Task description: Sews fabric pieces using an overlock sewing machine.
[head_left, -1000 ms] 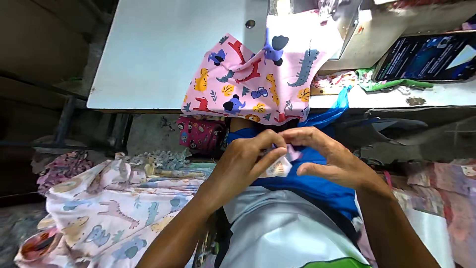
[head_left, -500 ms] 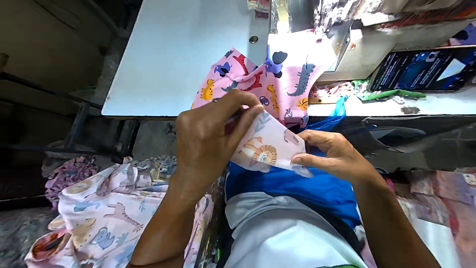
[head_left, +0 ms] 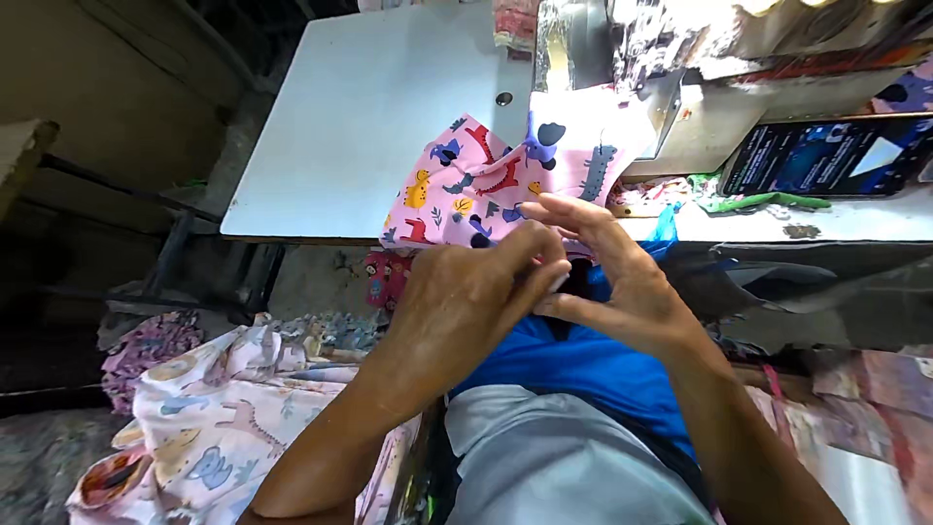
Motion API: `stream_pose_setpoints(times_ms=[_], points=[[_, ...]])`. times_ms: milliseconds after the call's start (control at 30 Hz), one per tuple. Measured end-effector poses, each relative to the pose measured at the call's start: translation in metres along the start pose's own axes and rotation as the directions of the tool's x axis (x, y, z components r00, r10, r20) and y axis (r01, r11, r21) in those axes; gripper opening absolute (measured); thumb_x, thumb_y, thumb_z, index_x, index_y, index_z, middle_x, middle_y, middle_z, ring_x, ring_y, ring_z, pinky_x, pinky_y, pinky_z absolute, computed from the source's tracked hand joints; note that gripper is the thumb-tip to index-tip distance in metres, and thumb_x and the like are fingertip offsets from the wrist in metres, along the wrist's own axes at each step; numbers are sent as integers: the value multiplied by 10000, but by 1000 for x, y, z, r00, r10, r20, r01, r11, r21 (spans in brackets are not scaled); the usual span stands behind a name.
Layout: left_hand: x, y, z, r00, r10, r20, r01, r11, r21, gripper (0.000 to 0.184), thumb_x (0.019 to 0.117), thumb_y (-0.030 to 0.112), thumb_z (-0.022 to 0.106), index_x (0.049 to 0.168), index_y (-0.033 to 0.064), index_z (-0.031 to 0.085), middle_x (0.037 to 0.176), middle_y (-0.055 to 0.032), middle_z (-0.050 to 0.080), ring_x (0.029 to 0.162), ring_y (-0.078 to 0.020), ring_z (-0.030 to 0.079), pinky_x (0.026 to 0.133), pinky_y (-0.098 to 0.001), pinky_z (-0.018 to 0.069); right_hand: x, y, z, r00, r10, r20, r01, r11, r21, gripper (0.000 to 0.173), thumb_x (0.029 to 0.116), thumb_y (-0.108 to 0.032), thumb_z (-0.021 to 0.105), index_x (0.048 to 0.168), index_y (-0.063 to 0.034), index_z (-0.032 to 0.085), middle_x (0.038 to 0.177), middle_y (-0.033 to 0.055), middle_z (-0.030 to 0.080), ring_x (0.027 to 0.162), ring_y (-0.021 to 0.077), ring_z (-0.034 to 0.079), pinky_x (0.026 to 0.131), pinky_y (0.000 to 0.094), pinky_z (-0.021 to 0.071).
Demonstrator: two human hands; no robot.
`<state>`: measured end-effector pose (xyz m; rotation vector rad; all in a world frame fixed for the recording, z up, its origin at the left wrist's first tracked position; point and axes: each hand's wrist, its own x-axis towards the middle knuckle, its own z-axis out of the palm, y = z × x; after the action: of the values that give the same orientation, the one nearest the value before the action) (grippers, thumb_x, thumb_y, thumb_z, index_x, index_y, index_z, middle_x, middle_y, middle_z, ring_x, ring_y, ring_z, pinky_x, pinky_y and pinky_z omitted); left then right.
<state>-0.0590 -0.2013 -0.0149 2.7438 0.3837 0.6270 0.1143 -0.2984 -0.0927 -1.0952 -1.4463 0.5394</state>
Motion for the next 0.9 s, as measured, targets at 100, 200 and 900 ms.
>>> stream_pose_setpoints(times_ms=[100, 200, 900], points=[[2, 2, -9, 1000, -18, -7, 18, 995, -95, 165, 1043, 229, 575, 1043, 91, 665, 680, 68, 610, 528, 15, 512, 480, -172, 398, 3, -3, 10, 1000, 12, -3, -12, 999, -53, 539, 846, -154, 816, 1323, -25, 600, 1156, 5, 704, 1098, 13, 642, 973, 192, 529], [1, -8, -29, 987, -99, -126, 83, 988, -128, 180, 1070, 215, 542, 1131, 61, 612, 683, 78, 563, 511, 68, 435, 467, -103, 358, -9, 12, 4, 996, 73, 53, -68, 994, -84, 254, 899, -137, 758, 1129, -38, 713, 943, -8, 716, 855, -10, 663, 775, 152, 558], [7, -73, -45, 874, -156, -460, 148, 987, -55, 244, 1057, 257, 583, 1106, 24, 632, 907, 68, 639, 761, 129, 565, 684, -51, 463, -7, -15, -72, 928, 88, -362, -146, 980, -135, 133, 904, -96, 711, 1025, -148, 696, 950, -104, 719, 844, -8, 686, 759, 169, 594]])
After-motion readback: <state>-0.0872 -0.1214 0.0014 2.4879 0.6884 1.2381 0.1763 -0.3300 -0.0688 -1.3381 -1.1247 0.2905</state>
